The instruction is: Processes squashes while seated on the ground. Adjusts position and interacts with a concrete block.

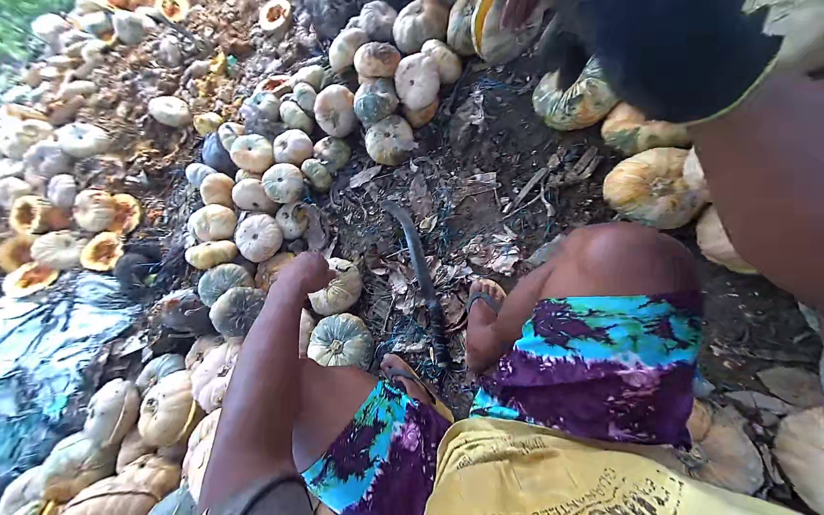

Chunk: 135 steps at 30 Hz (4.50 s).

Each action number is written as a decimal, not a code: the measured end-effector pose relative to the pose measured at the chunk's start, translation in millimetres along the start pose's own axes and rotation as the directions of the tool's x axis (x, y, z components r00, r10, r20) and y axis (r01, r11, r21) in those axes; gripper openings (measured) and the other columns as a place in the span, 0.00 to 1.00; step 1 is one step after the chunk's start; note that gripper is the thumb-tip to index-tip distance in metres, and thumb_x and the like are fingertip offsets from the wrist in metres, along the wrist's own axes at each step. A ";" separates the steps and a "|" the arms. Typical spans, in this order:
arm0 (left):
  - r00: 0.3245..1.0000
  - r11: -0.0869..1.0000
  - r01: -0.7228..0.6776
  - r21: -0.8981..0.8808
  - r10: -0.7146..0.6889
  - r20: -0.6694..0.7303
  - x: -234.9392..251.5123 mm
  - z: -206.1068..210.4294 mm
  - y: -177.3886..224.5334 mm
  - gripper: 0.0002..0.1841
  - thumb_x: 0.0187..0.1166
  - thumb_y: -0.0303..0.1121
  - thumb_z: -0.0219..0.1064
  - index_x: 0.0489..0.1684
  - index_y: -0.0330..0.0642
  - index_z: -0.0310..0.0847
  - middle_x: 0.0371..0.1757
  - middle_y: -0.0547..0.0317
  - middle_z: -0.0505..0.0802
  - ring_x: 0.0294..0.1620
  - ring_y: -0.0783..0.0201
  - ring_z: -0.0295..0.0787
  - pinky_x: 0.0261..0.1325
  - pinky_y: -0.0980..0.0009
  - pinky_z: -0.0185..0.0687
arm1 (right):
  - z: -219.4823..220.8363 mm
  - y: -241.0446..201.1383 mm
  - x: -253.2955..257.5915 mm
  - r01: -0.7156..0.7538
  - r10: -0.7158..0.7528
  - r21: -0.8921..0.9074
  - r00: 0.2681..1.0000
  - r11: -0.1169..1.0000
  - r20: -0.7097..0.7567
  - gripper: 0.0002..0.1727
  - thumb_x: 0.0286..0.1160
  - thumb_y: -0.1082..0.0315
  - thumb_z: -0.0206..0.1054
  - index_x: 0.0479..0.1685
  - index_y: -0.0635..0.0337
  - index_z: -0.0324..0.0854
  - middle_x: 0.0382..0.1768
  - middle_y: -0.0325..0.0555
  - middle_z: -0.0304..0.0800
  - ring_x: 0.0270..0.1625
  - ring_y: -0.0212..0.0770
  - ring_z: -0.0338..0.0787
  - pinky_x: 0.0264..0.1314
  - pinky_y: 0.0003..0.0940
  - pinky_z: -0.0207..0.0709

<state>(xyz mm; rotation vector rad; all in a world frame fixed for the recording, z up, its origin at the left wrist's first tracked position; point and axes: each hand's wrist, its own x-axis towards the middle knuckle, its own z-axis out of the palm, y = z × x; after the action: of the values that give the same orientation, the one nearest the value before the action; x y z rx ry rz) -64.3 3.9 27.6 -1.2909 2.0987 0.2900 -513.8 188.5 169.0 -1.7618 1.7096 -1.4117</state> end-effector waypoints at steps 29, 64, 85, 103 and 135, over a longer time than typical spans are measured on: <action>0.996 0.805 -0.079 -0.588 0.093 -0.007 66.0 3.3 -38.2 0.17 0.93 0.39 0.58 0.63 0.39 0.87 0.51 0.48 0.95 0.46 0.57 0.95 0.54 0.54 0.90 | 178.0 -10.2 7.0 0.144 0.337 -0.408 0.359 0.901 0.870 0.28 0.86 0.39 0.58 0.59 0.54 0.88 0.43 0.50 0.92 0.51 0.51 0.92 0.55 0.61 0.81; 0.996 0.780 -0.091 -0.619 0.075 -0.052 62.2 5.3 -38.7 0.18 0.89 0.41 0.64 0.68 0.40 0.82 0.53 0.44 0.93 0.44 0.53 0.95 0.51 0.51 0.91 | 164.8 6.2 3.9 0.099 0.425 -0.492 0.374 0.865 0.824 0.30 0.85 0.39 0.59 0.62 0.55 0.87 0.48 0.53 0.93 0.56 0.54 0.91 0.60 0.61 0.79; 0.996 0.768 -0.087 -0.635 0.066 -0.058 65.2 8.6 -43.6 0.18 0.89 0.41 0.65 0.68 0.40 0.82 0.51 0.45 0.94 0.42 0.53 0.95 0.49 0.51 0.92 | 178.5 8.1 1.2 0.111 0.265 -0.369 0.515 0.923 0.815 0.53 0.61 0.39 0.82 0.86 0.58 0.69 0.74 0.56 0.81 0.78 0.54 0.79 0.81 0.55 0.70; 0.995 0.780 -0.096 -0.618 0.074 -0.062 62.7 6.0 -40.4 0.17 0.90 0.40 0.64 0.68 0.40 0.82 0.52 0.47 0.94 0.42 0.55 0.95 0.48 0.54 0.92 | 173.4 -3.3 3.6 0.135 0.414 -0.485 0.360 0.864 0.836 0.41 0.73 0.37 0.72 0.79 0.56 0.76 0.64 0.57 0.89 0.71 0.58 0.85 0.73 0.64 0.74; 0.996 0.829 -0.080 -0.553 0.086 -0.014 61.9 2.7 -33.2 0.15 0.92 0.37 0.60 0.68 0.41 0.84 0.38 0.50 0.94 0.33 0.61 0.91 0.44 0.60 0.88 | 168.3 23.3 26.0 -0.370 0.501 -0.339 0.595 0.865 0.628 0.54 0.77 0.54 0.75 0.97 0.49 0.40 0.65 0.59 0.87 0.61 0.53 0.91 0.67 0.56 0.82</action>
<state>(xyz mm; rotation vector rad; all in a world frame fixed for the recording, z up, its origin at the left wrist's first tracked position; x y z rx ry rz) -53.5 -55.4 -8.6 -1.5054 2.1419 1.0060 -399.6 92.9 83.2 -1.4956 1.6609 -0.2905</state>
